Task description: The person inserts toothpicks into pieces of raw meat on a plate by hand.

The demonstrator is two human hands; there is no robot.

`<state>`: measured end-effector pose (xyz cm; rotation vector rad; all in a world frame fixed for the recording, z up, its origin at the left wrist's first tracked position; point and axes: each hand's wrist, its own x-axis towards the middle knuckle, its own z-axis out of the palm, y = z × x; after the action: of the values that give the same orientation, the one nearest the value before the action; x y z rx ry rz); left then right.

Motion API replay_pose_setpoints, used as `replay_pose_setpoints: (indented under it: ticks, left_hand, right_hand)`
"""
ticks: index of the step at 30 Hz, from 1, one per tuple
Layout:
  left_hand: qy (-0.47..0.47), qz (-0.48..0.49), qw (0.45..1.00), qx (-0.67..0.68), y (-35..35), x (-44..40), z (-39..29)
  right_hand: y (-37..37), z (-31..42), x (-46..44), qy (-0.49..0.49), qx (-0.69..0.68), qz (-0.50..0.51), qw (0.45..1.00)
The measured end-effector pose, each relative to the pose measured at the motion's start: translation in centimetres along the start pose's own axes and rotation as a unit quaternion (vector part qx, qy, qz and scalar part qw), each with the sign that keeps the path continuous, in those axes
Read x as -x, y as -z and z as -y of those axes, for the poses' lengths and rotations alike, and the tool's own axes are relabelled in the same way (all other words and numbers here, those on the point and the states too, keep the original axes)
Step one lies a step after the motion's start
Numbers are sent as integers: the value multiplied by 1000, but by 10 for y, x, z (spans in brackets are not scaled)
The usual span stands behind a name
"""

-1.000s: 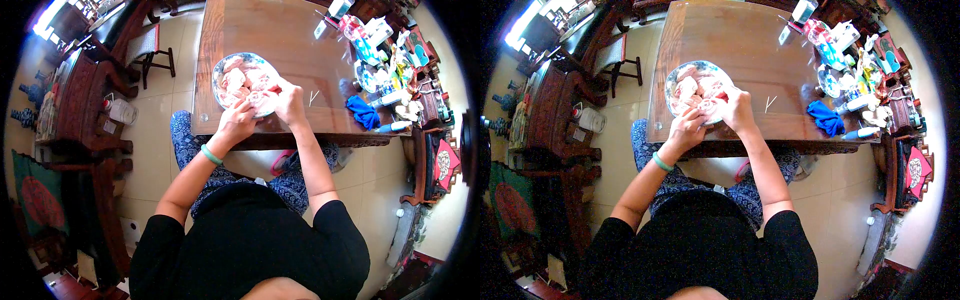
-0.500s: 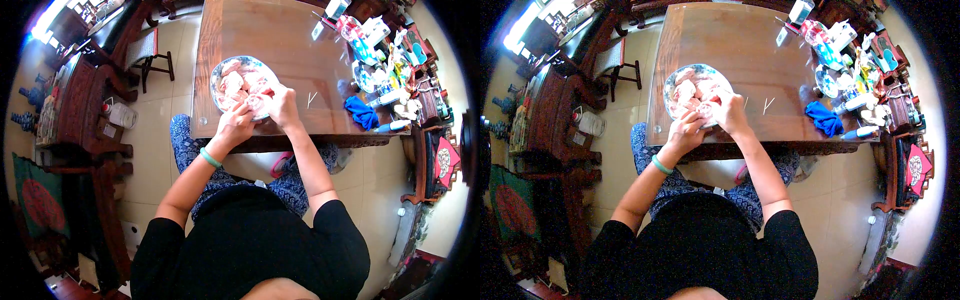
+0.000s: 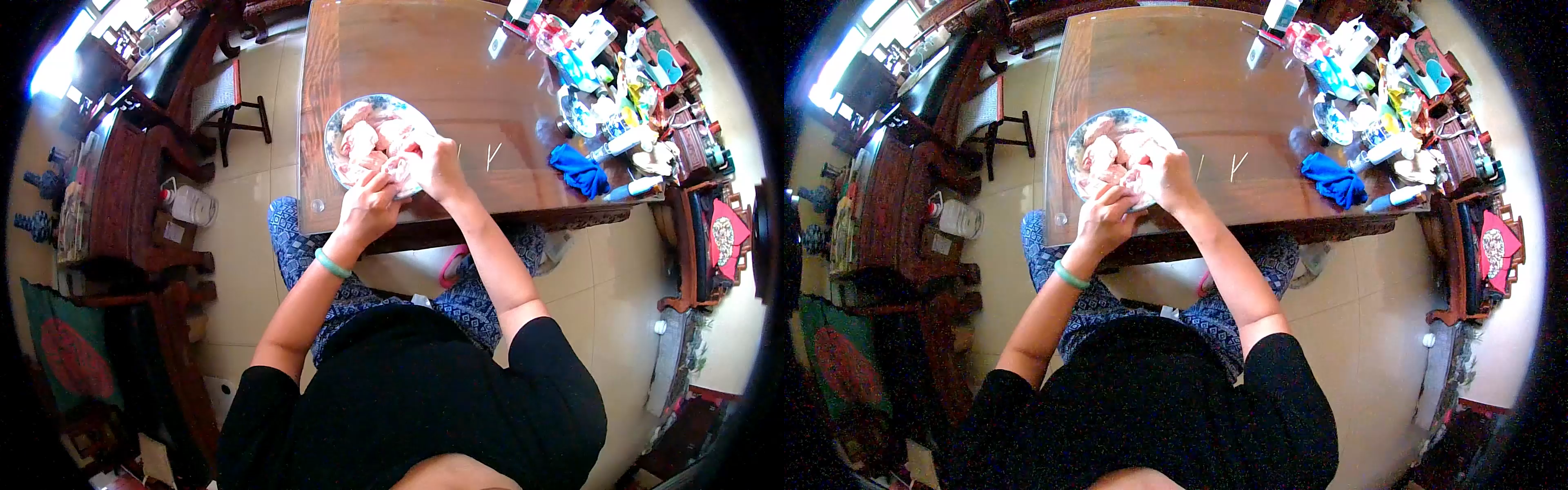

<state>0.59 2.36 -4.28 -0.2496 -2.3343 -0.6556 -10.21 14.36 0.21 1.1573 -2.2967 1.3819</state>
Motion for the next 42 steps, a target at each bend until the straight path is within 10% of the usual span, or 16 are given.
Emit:
replay_pose_setpoints:
  ticks: [15,23,42]
  left_hand:
    - [6,9,1000,-3,-1,-2,2]
    - [10,20,1000,17,0,3,5]
    - [24,28,999,-33,13,-1,-5]
  right_hand:
    - [-2,-19,7,11,0,31,999]
    - [99,-92,33,-273,183,-64,942]
    - [71,-85,56,-230,265,-49,935]
